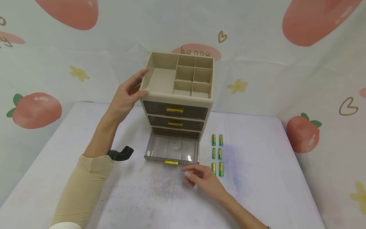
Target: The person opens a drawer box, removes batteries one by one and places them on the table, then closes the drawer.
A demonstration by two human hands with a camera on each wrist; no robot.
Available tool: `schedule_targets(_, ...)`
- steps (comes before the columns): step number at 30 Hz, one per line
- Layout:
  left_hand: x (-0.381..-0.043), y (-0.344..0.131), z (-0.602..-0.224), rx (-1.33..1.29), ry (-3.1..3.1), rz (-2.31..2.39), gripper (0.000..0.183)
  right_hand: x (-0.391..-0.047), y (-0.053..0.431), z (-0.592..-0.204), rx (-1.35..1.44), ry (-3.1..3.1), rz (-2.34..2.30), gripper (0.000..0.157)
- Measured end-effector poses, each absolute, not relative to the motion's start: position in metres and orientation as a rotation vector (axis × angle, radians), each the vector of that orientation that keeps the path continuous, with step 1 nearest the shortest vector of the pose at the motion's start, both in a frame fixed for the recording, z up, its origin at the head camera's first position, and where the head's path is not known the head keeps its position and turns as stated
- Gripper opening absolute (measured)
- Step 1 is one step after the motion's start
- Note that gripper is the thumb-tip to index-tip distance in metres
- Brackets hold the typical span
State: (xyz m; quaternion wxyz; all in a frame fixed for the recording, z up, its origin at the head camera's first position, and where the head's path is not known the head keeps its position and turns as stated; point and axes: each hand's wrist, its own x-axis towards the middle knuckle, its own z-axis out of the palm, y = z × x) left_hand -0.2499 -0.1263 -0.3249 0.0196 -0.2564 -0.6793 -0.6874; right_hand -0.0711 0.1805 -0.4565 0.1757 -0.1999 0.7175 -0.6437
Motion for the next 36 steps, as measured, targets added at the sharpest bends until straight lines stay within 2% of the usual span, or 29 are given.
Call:
schedule_targets(8,-0.250,-0.126,-0.325,-0.813,-2.100,-2.139,0.061,-0.075,0.168,-0.458,-0.384,1.908,-1.835,0.033)
schedule_targets(20,-0.249,-0.126,-0.325,-0.832,-2.090,-2.149,0.059,-0.080,0.154,-0.469,-0.354,1.824,-1.807,0.037)
schedule_targets(36,-0.249,-0.126,-0.328,-0.843,-2.094,-2.129,0.059,-0.085,0.137,-0.471,-0.125,1.696,-1.848,0.048)
